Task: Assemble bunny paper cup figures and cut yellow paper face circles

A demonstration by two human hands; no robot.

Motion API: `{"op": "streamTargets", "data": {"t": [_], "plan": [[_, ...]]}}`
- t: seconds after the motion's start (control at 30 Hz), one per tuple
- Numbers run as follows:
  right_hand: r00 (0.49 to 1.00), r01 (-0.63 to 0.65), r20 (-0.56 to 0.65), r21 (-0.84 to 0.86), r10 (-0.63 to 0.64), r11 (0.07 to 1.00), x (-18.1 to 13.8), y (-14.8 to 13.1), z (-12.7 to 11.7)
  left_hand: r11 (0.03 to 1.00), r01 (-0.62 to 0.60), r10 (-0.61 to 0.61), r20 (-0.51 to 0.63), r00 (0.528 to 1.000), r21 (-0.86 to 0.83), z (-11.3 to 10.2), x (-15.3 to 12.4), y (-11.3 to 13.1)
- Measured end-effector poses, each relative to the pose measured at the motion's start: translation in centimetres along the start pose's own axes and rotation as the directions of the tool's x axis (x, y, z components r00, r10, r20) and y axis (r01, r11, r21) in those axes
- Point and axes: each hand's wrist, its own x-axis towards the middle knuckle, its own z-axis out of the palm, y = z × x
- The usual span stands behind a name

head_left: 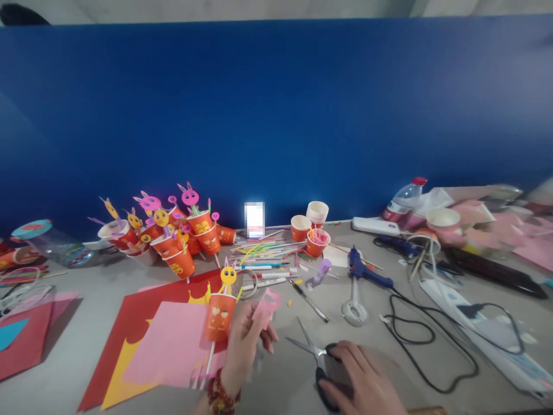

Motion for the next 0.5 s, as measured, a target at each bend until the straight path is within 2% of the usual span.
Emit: {"op": "streamTargets", "data": {"t": [0.1,0.27,0.33,0.4,0.5], "plan": [[0.998,-0.036,0.055,0.001,0.036,0.999,0.2,-0.1,0.0,1.0,-0.023,0.023,-0.015,1.0,-0.005,-0.2,0.1,0.2],[0.999,-0.043,0.018,-0.033,0.044,0.999,0.0,0.6,-0.1,0.999,-0.037,0.037,-0.019,0.999,-0.011,-0.3,0.2,0.3],[0.997,-0.057,0.058,-0.03,0.058,0.998,-0.1,0.8,-0.3,0.999,-0.039,0.039,-0.011,0.999,-0.016,-0.3,0.3,0.3],[0.982,-0.13,0.138,-0.007,0.13,0.991,-0.1,0.8,-0.6,0.999,-0.041,0.041,-0.008,0.999,-0.019,-0.3,0.3,0.3],[0.918,-0.32,0.27,0.074,0.29,0.944,0.1,1.1,-1.2,0.999,-0.042,0.042,-0.007,0.999,-0.029,-0.2,0.2,0.5]]}}
